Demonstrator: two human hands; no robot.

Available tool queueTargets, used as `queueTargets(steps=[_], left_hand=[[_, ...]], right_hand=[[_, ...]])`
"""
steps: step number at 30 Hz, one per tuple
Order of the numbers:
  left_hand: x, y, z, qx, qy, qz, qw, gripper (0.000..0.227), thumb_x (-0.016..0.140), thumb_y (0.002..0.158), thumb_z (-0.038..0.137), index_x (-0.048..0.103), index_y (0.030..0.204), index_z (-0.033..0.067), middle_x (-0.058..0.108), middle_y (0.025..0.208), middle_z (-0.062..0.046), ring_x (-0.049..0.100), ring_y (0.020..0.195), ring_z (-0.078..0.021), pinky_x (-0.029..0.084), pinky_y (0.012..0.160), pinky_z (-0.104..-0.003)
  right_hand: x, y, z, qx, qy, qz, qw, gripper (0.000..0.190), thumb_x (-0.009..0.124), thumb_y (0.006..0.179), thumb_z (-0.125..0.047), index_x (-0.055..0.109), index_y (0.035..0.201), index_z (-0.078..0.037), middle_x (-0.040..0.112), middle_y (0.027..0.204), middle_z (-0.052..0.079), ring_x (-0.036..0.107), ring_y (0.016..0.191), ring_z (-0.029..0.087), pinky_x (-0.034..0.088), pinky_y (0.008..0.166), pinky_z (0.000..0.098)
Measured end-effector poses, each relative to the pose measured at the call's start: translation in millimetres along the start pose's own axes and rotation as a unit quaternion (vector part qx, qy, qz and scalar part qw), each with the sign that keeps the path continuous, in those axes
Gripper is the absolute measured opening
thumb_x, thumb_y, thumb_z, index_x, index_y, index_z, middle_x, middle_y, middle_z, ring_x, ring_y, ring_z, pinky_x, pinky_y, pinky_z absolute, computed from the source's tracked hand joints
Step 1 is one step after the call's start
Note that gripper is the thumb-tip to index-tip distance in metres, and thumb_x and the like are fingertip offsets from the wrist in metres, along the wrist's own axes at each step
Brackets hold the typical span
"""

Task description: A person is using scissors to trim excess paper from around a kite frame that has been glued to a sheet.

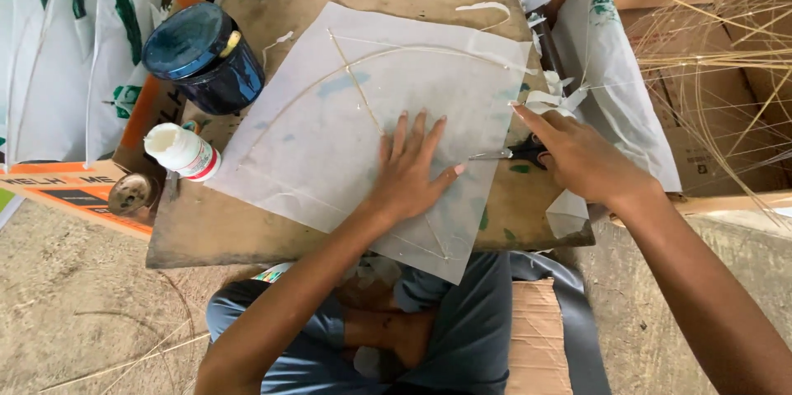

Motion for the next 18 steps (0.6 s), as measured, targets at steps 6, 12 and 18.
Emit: queueTargets(steps=[6, 12, 18], left_hand=[[-1, 17, 0, -0.043, 0.04, 0.007, 0.998, 0.076, 0.046, 0.104, 0.053, 0.02, 0.162, 0.0118, 0.014, 0.167, -0.03, 0.001, 0.155, -0.0509, -0.004, 0.111, -0.082], [-9, 19, -3, -0.016, 0.091, 0.029, 0.995, 0.071, 0.043, 0.105, 0.052, 0.021, 0.163, 0.0155, 0.015, 0.168, -0.027, 0.002, 0.156, -0.046, -0.009, 0.11, -0.081], [-11, 16, -25, -0.001, 0.133, 0.05, 0.99, 0.065, 0.045, 0.105, 0.049, 0.029, 0.16, 0.0167, 0.023, 0.167, -0.024, 0.01, 0.156, -0.0433, -0.007, 0.109, -0.082]], right_hand=[[12, 8, 20, 0.036, -0.046, -0.029, 0.998, 0.087, 0.059, 0.093, -0.019, 0.014, 0.167, -0.027, 0.066, 0.123, 0.01, 0.056, 0.122, 0.034, 0.046, 0.098, 0.0501], [-5, -1, 7, 0.046, -0.082, -0.037, 0.995, 0.085, 0.065, 0.09, -0.025, 0.024, 0.164, -0.02, 0.075, 0.11, 0.012, 0.062, 0.118, 0.034, 0.047, 0.098, 0.0477], [-6, -11, 2, 0.066, -0.079, 0.0, 0.995, 0.088, 0.065, 0.087, -0.022, 0.025, 0.165, -0.018, 0.075, 0.106, 0.017, 0.071, 0.103, 0.039, 0.056, 0.086, 0.0486]])
Point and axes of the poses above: each hand's wrist, its own y-axis towards the middle knuckle, its own x-axis out of the palm, z = x × y, the point moved 1 cm from there along y, towards the middle knuckle
